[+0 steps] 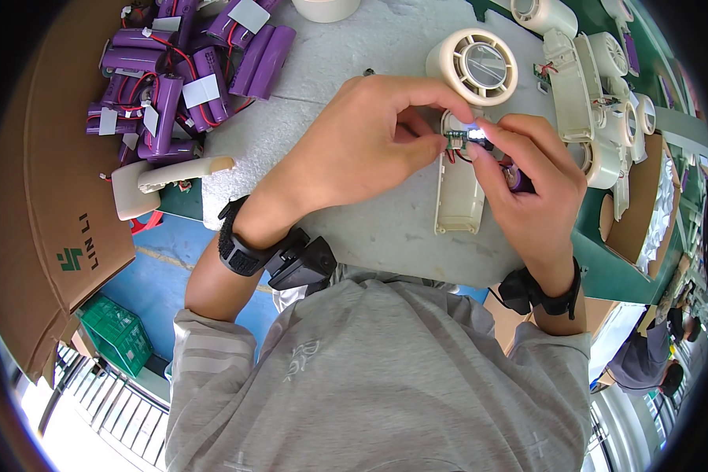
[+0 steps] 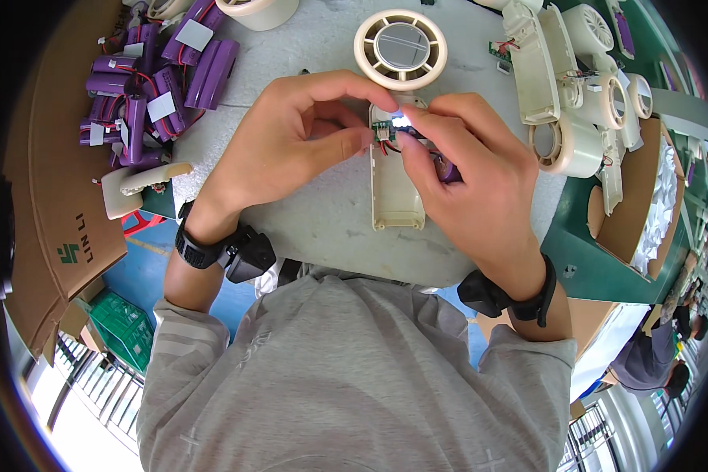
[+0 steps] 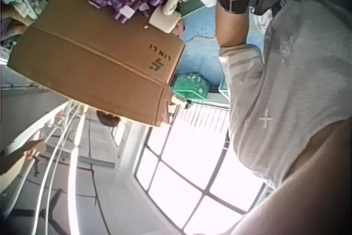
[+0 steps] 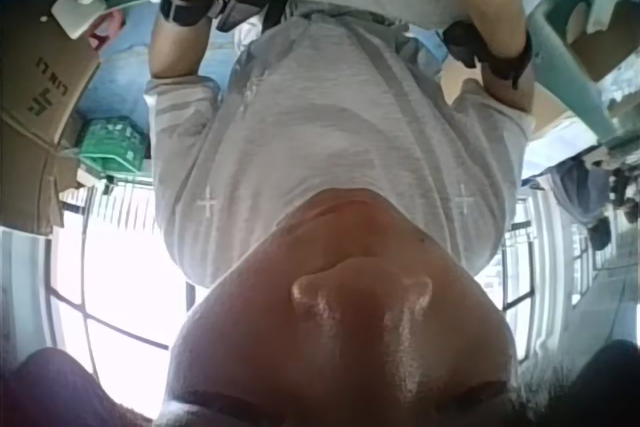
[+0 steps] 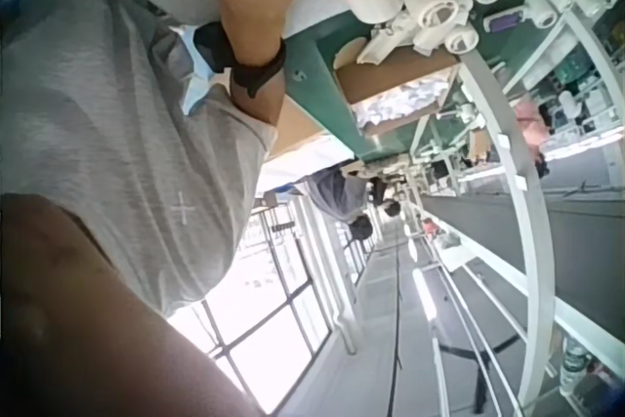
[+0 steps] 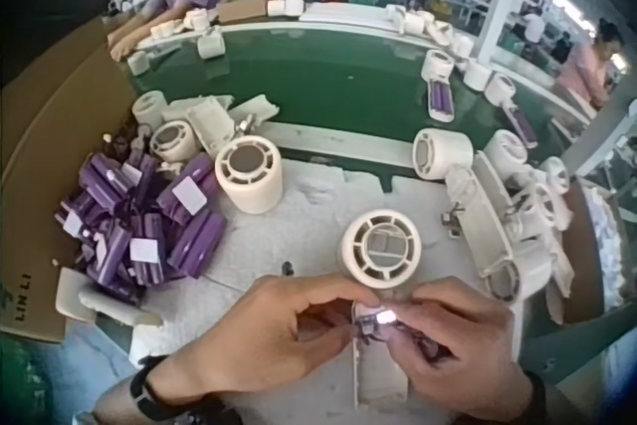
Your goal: Assembling small handheld fans by installing internal components like batteries and circuit boards into the plastic housings.
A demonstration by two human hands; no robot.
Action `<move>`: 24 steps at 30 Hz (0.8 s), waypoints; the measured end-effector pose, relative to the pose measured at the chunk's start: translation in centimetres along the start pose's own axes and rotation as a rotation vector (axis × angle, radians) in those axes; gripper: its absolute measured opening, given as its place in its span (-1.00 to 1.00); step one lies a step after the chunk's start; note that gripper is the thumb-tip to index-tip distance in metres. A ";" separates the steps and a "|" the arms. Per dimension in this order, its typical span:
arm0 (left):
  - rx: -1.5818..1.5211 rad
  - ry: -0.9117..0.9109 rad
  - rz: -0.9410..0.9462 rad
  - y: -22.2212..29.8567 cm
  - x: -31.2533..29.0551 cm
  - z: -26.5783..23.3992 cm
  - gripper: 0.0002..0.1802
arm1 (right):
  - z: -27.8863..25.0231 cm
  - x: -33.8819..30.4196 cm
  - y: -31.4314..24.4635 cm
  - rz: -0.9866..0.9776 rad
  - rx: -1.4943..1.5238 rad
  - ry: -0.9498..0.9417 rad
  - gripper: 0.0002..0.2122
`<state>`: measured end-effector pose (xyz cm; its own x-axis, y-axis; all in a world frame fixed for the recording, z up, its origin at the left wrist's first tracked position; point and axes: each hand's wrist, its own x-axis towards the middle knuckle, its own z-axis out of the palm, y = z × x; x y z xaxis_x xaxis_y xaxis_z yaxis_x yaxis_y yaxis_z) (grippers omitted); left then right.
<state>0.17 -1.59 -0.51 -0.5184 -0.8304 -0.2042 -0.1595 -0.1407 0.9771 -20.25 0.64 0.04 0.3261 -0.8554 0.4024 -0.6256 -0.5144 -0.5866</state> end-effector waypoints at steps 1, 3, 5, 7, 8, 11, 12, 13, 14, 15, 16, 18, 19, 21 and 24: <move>-0.001 0.010 0.007 -0.1 0.0 0.1 -0.65 | 0.0 0.0 0.0 -0.005 -0.009 -0.003 -0.80; -0.002 0.018 0.016 -0.3 0.0 0.2 -0.65 | 0.0 -0.2 -0.2 -0.005 -0.030 -0.011 -0.80; 0.009 0.041 0.047 -0.6 0.0 0.3 -0.67 | 0.1 -0.3 -0.4 -0.006 -0.070 -0.027 -0.81; 0.017 0.054 0.063 -0.9 0.0 0.4 -0.68 | 0.1 -0.3 -0.4 -0.005 -0.065 -0.027 -0.80; 0.023 0.078 0.097 -1.1 0.0 0.6 -0.67 | 0.1 -0.3 -0.4 -0.003 -0.060 -0.027 -0.79; 0.034 0.122 0.169 -1.2 0.2 0.7 -0.65 | 0.0 0.0 -0.3 0.063 -0.006 -0.032 -0.77; 0.149 0.101 0.215 -0.8 0.2 0.4 -0.63 | 0.0 0.1 -0.2 0.127 0.047 -0.038 -0.76; 0.264 0.080 0.261 -0.4 0.3 0.2 -0.61 | -0.1 0.3 -0.1 0.190 0.099 -0.044 -0.75; 0.379 0.059 0.307 -0.2 0.5 0.0 -0.59 | -0.2 0.4 0.0 0.189 0.095 -0.042 -0.75; 0.380 0.062 0.312 -0.2 0.5 0.0 -0.59 | -0.4 0.4 0.1 0.250 0.107 -0.107 -0.76; 0.380 0.081 0.352 -0.3 0.5 0.1 -0.60 | -0.6 0.5 0.1 0.310 0.118 -0.171 -0.77; 0.379 0.120 0.439 -0.4 0.6 0.1 -0.61 | -1.1 0.9 0.0 0.361 0.118 -0.228 -0.78; 0.381 0.125 0.455 -0.3 0.5 0.3 -0.61 | -1.4 1.0 -0.3 0.399 0.143 -0.298 -0.76; 0.364 0.145 0.435 -0.4 0.1 0.5 -0.62 | -1.7 1.4 -0.5 0.458 0.183 -0.425 -0.71; 0.344 0.145 0.435 -0.6 0.2 0.4 -0.60 | -2.7 1.5 -0.3 0.402 0.267 -0.563 -0.58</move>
<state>-0.17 -1.45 -1.13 -0.4806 -0.8415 0.2467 -0.2340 0.3942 0.8887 -21.56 -0.32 2.72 0.4676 -0.8452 -0.2588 -0.6028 -0.0907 -0.7928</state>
